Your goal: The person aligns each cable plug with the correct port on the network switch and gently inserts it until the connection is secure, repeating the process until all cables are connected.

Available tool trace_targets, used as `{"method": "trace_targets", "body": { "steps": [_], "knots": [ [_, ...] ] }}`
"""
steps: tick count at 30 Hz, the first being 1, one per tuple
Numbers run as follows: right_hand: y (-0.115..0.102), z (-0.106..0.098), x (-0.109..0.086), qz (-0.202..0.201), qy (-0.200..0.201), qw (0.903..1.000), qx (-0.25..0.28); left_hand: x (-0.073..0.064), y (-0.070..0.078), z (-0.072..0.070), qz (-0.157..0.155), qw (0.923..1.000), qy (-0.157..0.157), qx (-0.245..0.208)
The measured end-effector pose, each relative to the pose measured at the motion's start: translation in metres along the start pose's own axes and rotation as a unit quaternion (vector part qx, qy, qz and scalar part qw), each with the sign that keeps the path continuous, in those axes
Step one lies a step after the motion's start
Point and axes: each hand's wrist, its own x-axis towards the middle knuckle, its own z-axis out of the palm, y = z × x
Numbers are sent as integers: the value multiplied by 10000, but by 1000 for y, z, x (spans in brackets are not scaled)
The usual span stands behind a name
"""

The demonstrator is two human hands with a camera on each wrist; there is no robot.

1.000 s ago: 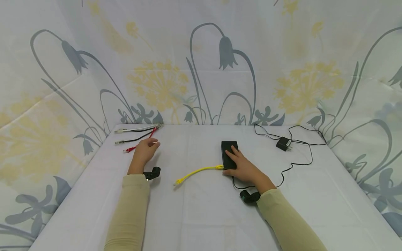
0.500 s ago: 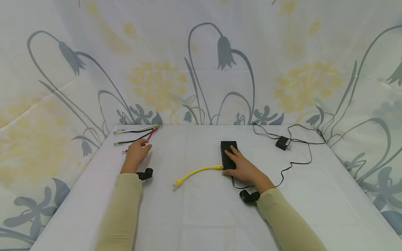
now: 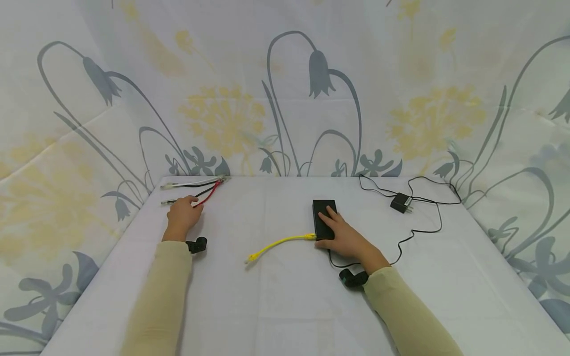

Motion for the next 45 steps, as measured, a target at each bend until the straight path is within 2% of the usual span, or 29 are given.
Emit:
{"method": "trace_targets", "body": {
  "steps": [8,14,26,32,36,45],
  "knots": [
    [0,-1,-1,-13,3,10000,-9,4,-8,-3,-122,9993,-1,366],
    [1,-1,0,-17,-32,10000,-32,1,-10,-9,-255,9983,-15,520],
    [1,0,2,-18,0,10000,-42,-2,-22,-10,-392,9986,-184,293],
    [0,-1,1,-5,-12,10000,-27,0,-26,-11,-233,9994,-118,213],
    [-1,-2,0,-31,-10,10000,-21,0,-30,-10,16,9997,-35,221],
    [1,-1,2,-47,5,10000,-36,-1,-38,-5,461,9987,10,-209]
  ]
}}
